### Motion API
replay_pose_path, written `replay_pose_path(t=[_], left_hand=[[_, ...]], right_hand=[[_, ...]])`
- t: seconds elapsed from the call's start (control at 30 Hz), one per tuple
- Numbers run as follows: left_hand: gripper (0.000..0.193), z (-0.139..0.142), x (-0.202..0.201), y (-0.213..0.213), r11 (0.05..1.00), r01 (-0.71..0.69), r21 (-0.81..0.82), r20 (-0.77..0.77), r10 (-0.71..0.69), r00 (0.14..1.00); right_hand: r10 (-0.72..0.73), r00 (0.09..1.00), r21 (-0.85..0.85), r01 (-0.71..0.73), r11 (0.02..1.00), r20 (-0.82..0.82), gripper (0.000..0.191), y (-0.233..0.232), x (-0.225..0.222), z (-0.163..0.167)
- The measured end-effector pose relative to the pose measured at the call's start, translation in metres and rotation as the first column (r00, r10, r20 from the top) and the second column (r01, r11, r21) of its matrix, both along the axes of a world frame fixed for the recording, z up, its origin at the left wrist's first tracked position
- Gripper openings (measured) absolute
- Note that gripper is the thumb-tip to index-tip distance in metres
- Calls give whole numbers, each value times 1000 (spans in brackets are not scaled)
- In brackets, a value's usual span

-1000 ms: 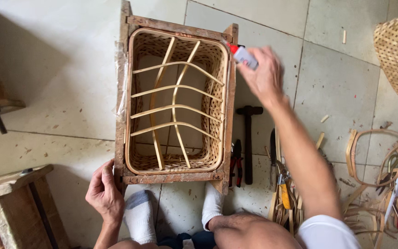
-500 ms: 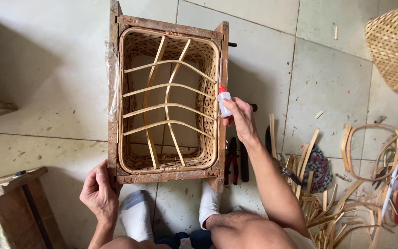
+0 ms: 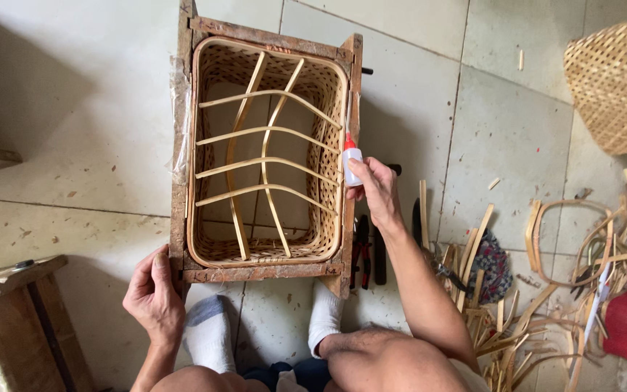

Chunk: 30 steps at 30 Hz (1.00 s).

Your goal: The person assembles a rectangular woven basket by applying glue to the rim, inserting curved bamboo strips, and tapping them into place with a hammer. They use pliers to adjust the rim and a knife to trim excess material, working on a tiled floor with tools and basket parts nearby.

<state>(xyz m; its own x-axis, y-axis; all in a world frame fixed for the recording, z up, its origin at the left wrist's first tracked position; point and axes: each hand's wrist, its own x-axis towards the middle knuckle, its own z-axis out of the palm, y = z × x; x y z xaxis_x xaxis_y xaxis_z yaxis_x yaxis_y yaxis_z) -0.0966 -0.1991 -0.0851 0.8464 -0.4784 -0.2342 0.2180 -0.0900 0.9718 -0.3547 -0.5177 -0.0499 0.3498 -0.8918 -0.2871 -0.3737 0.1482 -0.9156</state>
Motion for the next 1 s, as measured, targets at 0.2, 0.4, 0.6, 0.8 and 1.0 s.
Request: replay_pose_path(t=[0.2, 0.4, 0.6, 0.8, 1.0], left_hand=[[23, 6, 1, -1, 999, 52, -5, -49, -52, 997], [33, 11, 5, -4, 992, 103, -67, -142, -112, 984], [46, 13, 12, -9, 985, 170, 27, -343, -151, 927], [42, 6, 4, -9, 991, 72, 114, -392, -22, 920], [46, -5, -29, -31, 975, 218, -35, -175, -221, 960]], right_hand=[[-8, 1000, -22, 8, 1000, -14, 49, -36, 20, 3], [-22, 999, 26, 23, 999, -48, 47, -44, 25, 9], [-103, 994, -76, 105, 992, 31, 47, 51, -17, 6], [-199, 974, 66, 193, 979, 108, 44, 140, -76, -7], [-79, 994, -129, 68, 989, -81, 44, 107, -83, 3]])
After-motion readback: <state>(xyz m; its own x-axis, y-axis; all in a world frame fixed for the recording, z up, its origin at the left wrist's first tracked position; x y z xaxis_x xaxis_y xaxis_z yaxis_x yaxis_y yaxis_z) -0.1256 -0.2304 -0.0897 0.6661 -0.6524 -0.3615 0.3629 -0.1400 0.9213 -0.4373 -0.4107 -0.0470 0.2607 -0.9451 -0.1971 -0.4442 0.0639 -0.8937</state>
